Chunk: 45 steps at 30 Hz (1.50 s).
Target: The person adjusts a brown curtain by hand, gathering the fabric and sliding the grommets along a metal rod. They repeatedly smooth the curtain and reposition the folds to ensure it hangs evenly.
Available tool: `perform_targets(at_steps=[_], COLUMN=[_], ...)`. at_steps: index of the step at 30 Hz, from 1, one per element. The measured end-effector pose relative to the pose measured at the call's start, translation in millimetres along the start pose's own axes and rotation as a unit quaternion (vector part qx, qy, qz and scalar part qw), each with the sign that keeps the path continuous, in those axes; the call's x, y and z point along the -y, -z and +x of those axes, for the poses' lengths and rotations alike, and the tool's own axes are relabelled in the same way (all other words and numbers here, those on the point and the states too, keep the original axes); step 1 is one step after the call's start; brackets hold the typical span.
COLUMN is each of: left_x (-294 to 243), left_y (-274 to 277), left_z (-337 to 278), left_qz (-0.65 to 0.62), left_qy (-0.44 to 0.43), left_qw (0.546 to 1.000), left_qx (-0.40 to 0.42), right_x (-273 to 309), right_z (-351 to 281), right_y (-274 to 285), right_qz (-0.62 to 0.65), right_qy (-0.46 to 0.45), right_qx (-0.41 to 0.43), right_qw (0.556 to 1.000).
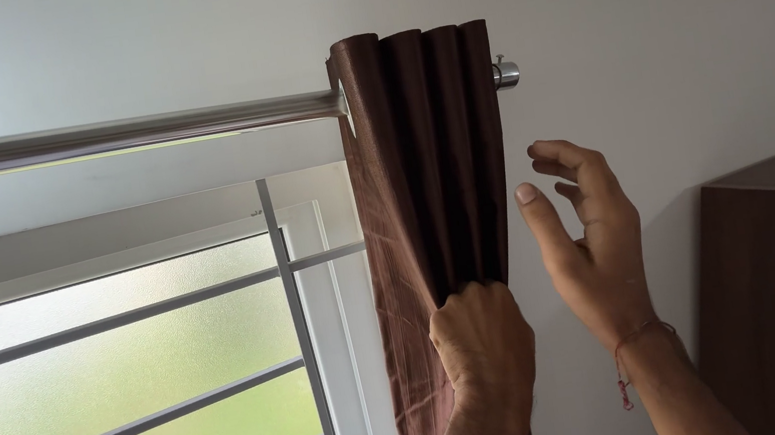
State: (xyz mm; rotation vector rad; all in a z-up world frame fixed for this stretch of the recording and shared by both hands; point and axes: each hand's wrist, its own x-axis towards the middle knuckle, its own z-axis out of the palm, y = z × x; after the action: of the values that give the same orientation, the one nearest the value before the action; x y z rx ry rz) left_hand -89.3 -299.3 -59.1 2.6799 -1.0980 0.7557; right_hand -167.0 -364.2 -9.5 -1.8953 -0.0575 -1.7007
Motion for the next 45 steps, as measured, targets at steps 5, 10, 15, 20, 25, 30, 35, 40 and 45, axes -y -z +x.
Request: perform_targets(at_steps=[5,10,15,20,25,30,35,40,45], left_x=[1.4,1.3,-0.5,16.5,20.6,6.9,17.6,20.5,12.7], left_y=[-33.3,-43.7,-55.1,-66.4,-95.7,-120.8,-141.8,-162.8,-176.4], left_z=[2.5,-1.8,-0.9,-5.8,-13.9,-29.1,-38.5,-56.1,-68.0], left_qz=[0.030,0.074,0.059,0.083,0.074,0.025,-0.002,-0.013,-0.037], left_qy=[-0.027,-0.076,-0.063,-0.050,-0.040,-0.041,-0.040,-0.039,-0.043], left_qw=[0.999,0.994,0.996,0.995,0.995,0.998,0.998,0.997,0.995], left_qx=[0.012,0.009,-0.008,0.014,0.049,0.043,0.058,0.064,0.082], right_x=[10.4,14.1,20.4,-5.3,-1.3,-15.8,-18.1,-31.0,-43.5], right_z=[-1.2,-0.1,12.9,6.5,-0.3,-16.8,-27.4,-37.5,-65.3], right_y=[-16.2,-46.1,-64.7,-76.8,-76.2,-80.5,-77.3,-82.2,-82.9], right_qz=[-0.090,-0.259,-0.335,-0.327,-0.295,-0.348,-0.350,-0.337,-0.353], right_qy=[0.187,0.279,0.164,-0.023,-0.021,-0.016,-0.043,-0.039,-0.053], right_qx=[0.008,0.070,0.200,0.296,0.267,0.299,0.321,0.309,0.334], right_qw=[0.978,0.922,0.906,0.897,0.917,0.888,0.879,0.888,0.872])
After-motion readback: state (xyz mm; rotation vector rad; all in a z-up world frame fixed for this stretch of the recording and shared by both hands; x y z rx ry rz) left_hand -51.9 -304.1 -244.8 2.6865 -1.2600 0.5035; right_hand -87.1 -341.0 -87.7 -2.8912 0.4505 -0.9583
